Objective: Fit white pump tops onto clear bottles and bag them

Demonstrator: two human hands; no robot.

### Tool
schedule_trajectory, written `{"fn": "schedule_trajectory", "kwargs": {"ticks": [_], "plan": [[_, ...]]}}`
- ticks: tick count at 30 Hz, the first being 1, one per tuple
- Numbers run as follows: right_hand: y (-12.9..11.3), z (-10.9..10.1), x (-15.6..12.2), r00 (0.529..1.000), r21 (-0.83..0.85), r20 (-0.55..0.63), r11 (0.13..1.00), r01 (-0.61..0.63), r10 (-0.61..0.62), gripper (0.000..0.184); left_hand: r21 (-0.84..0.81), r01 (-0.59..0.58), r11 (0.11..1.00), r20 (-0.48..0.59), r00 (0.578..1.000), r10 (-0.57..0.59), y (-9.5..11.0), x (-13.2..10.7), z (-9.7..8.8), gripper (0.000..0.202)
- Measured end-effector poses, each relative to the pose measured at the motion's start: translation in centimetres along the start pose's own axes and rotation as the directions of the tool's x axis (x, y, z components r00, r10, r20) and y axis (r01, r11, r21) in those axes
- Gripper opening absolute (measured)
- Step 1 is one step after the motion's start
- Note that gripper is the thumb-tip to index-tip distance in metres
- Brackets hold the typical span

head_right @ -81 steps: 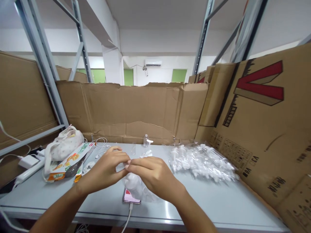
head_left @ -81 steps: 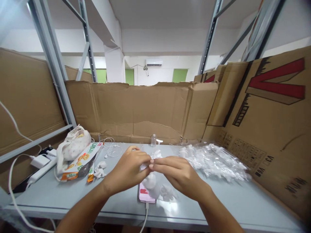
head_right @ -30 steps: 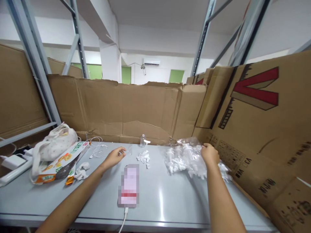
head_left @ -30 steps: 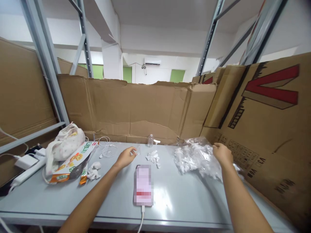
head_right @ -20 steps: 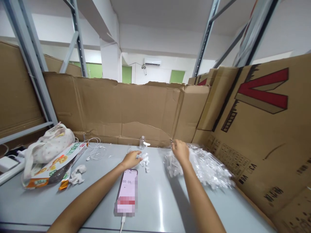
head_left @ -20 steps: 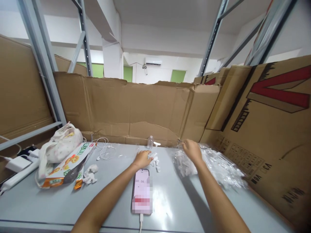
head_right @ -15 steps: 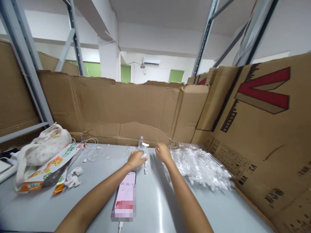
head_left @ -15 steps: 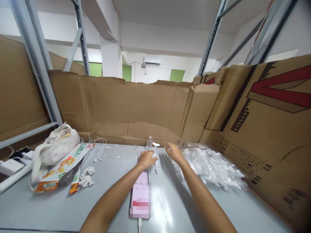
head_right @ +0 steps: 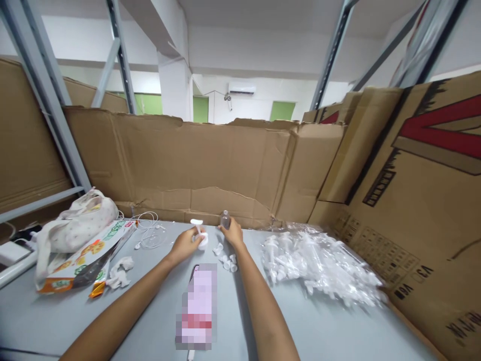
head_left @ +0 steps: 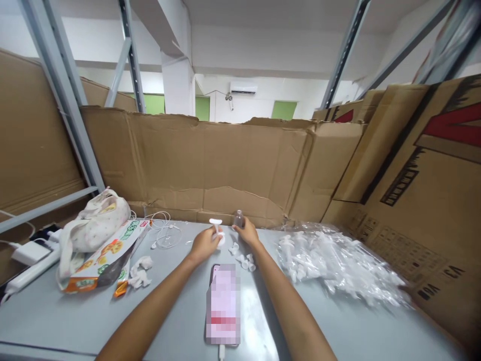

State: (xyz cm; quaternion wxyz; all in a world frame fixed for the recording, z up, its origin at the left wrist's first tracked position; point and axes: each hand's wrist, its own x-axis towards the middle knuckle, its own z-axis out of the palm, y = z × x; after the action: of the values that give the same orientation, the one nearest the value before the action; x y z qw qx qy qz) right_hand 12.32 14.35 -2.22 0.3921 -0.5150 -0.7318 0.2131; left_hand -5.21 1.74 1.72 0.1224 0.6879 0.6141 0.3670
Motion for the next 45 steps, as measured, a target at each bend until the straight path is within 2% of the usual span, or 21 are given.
{"fn": "schedule_trajectory", "kwargs": {"ticks": [2,5,7,9,10,12,14,15,16,18,20,21,23,25,27,29,32,35,39,41,45], "plan": [[-0.5,0.6,0.0,0.999,-0.026,-0.031,0.999,-0.04,0.039,0.035,0.023,0.021,1.0,0.02,1.0,-0.022,-1.4,-1.3,-1.0,0.025],[-0.9,1.0,-0.1,0.993,-0.058,-0.083,0.994,-0.091,0.086,0.028,0.028,0.058,0.998,0.095,0.994,-0.06,-2.8,-2.4,-1.5,0.024],[-1.0,0.8,-0.2,0.99,-0.065,-0.104,0.992,-0.105,0.098,0.028,0.022,0.086,0.996,0.135,0.987,-0.088,-3.1,-2.6,-1.5,0.03],[-0.9,0.0,-0.5,0.989,-0.061,-0.116,0.993,-0.097,0.089,0.031,0.018,0.095,0.995,0.118,0.988,-0.096,-2.7,-2.7,-1.8,0.042],[-0.7,-0.5,-0.7,0.99,-0.057,-0.12,0.995,-0.087,0.08,0.032,0.032,0.094,0.995,0.071,0.993,-0.096,-2.4,-2.8,-2.1,0.046],[-0.3,-2.1,-1.5,0.99,-0.047,-0.129,0.997,-0.065,0.059,0.035,0.118,0.105,0.988,-0.102,0.99,-0.093,-1.4,-3.2,-3.2,0.048],[0.2,-3.9,-2.5,0.99,-0.04,-0.136,0.998,-0.044,0.038,0.037,0.245,0.152,0.958,-0.322,0.944,-0.068,-0.2,-3.8,-4.4,0.045],[0.4,-4.7,-3.2,0.99,-0.038,-0.136,0.999,-0.034,0.028,0.038,0.29,0.136,0.947,-0.385,0.923,-0.015,0.5,-4.1,-4.8,0.042],[0.6,-5.6,-3.8,0.991,-0.036,-0.135,0.999,-0.023,0.018,0.039,0.321,0.088,0.943,-0.395,0.917,0.049,1.0,-4.4,-5.0,0.039],[0.7,-7.0,-5.0,0.991,-0.028,-0.131,1.0,-0.002,-0.001,0.039,0.343,-0.095,0.935,-0.258,0.947,0.191,2.0,-4.5,-4.6,0.03],[0.3,-8.0,-6.0,0.991,-0.015,-0.133,1.0,0.014,-0.016,0.039,0.313,-0.267,0.911,-0.009,0.959,0.284,2.8,-4.1,-2.8,0.025],[-0.2,-8.4,-6.4,0.991,-0.009,-0.136,1.0,0.021,-0.022,0.039,0.305,-0.286,0.908,0.089,0.958,0.271,3.0,-3.7,-1.6,0.023],[-1.6,-9.1,-7.0,0.989,0.023,-0.141,0.998,0.054,-0.05,0.04,0.329,-0.197,0.923,0.193,0.971,0.139,3.4,-2.6,1.1,0.021],[-3.4,-9.8,-7.5,0.983,0.09,-0.146,0.988,0.125,-0.111,0.041,0.344,-0.163,0.925,0.218,0.972,0.091,3.5,-1.5,3.4,0.018],[-5.3,-10.4,-8.1,0.97,0.157,-0.152,0.965,0.212,-0.188,0.04,0.355,-0.131,0.926,0.218,0.975,0.054,3.6,-0.7,4.8,0.016],[-6.7,-11.0,-8.6,0.959,0.21,-0.149,0.94,0.27,-0.242,0.039,0.355,-0.098,0.93,0.196,0.98,0.029,3.7,-0.5,5.1,0.014],[-7.3,-11.2,-9.2,0.965,0.323,-0.114,0.91,0.26,-0.235,0.043,0.328,-0.065,0.942,0.139,0.99,0.02,3.8,-1.2,4.1,0.017],[-6.6,-10.8,-9.5,0.983,0.437,-0.071,0.88,0.184,-0.17,0.046,0.212,-0.074,0.975,0.056,0.996,0.063,3.7,-2.7,2.3,0.02],[-5.9,-9.7,-10.3,0.978,0.55,0.082,0.827,0.117,-0.193,0.043,-0.148,-0.134,0.98,-0.092,0.988,0.122,3.3,-4.6,0.2,0.021],[-5.9,-9.1,-10.8,0.961,0.596,0.147,0.796,0.103,-0.235,0.043,-0.282,-0.141,0.949,-0.092,0.989,0.119,3.0,-5.2,-0.5,0.019],[-6.3,-8.1,-11.7,0.943,0.644,0.189,0.759,0.091,-0.274,0.038,-0.45,-0.117,0.885,-0.055,0.993,0.104,2.0,-5.7,-1.0,0.016]]}}
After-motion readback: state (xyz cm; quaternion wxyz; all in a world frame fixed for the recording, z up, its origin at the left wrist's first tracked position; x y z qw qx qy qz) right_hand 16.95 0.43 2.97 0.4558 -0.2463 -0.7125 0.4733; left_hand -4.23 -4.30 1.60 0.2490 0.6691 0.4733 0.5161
